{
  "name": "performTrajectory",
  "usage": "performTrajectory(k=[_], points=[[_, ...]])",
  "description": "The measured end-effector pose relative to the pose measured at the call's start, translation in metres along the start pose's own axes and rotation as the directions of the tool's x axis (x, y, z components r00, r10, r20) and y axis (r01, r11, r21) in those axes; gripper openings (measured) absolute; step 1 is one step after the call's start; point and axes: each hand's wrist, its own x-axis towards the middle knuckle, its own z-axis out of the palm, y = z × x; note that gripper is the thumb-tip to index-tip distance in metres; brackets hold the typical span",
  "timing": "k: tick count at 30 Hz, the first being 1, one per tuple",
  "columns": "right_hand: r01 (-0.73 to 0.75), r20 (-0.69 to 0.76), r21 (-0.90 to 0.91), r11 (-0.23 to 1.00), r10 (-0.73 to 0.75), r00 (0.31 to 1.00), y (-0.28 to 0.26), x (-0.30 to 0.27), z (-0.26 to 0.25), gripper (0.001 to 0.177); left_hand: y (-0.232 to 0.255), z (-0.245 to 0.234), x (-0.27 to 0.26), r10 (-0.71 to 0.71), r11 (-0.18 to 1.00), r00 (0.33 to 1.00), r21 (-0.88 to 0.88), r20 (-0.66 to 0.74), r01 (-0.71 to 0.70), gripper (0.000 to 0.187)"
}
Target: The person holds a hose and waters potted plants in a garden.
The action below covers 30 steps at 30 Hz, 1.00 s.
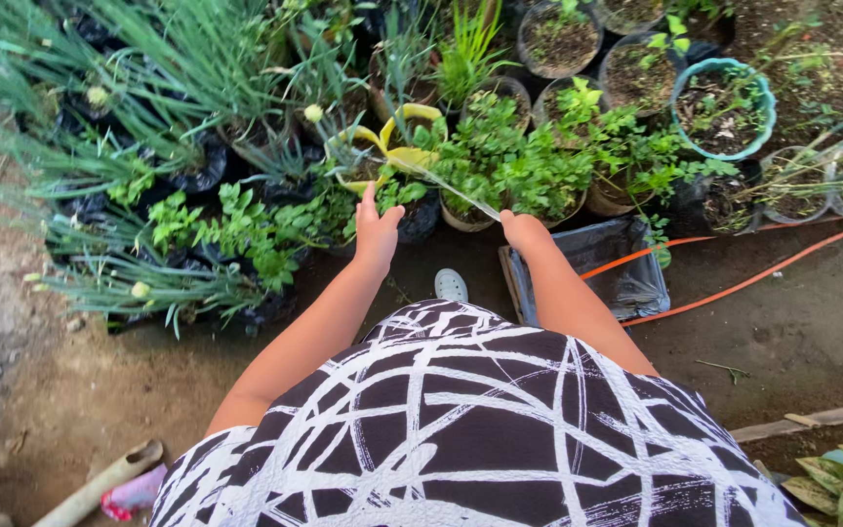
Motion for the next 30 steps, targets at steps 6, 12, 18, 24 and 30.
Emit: performTrajectory(k=[6, 12, 18, 24, 30], points=[[-0.163, 0.015, 0.225, 0.961, 0.164, 0.986, 0.012, 0.018, -0.039, 0.071, 0.05, 0.041, 0.03, 0.185, 0.744, 0.978, 0.637, 0.096, -0.203, 0.086], [-0.31, 0.288, 0.616, 0.724, 0.159, 0.944, -0.017, 0.001, -0.096, 0.047, 0.08, 0.052, 0.038, 0.106, 0.66, 0.973, 0.718, 0.204, -0.222, 0.085], [-0.313, 0.331, 0.776, 0.547, 0.069, 0.941, -0.048, -0.076, -0.167, 0.041, 0.114, 0.041, 0.014, 0.071, 0.492, 0.891, 0.761, 0.448, -0.422, 0.084], [-0.239, 0.277, 0.875, 0.421, -0.03, 0.96, -0.072, -0.164, -0.149, 0.04, 0.164, 0.025, -0.011, 0.087, 0.358, 0.726, 0.659, 0.682, -0.662, 0.083], [-0.102, 0.138, 0.972, 0.214, -0.163, 0.977, -0.085, -0.219, -0.06, 0.042, 0.194, -0.004, -0.036, 0.147, 0.289, 0.56, 0.507, 0.815, -0.812, 0.084]])
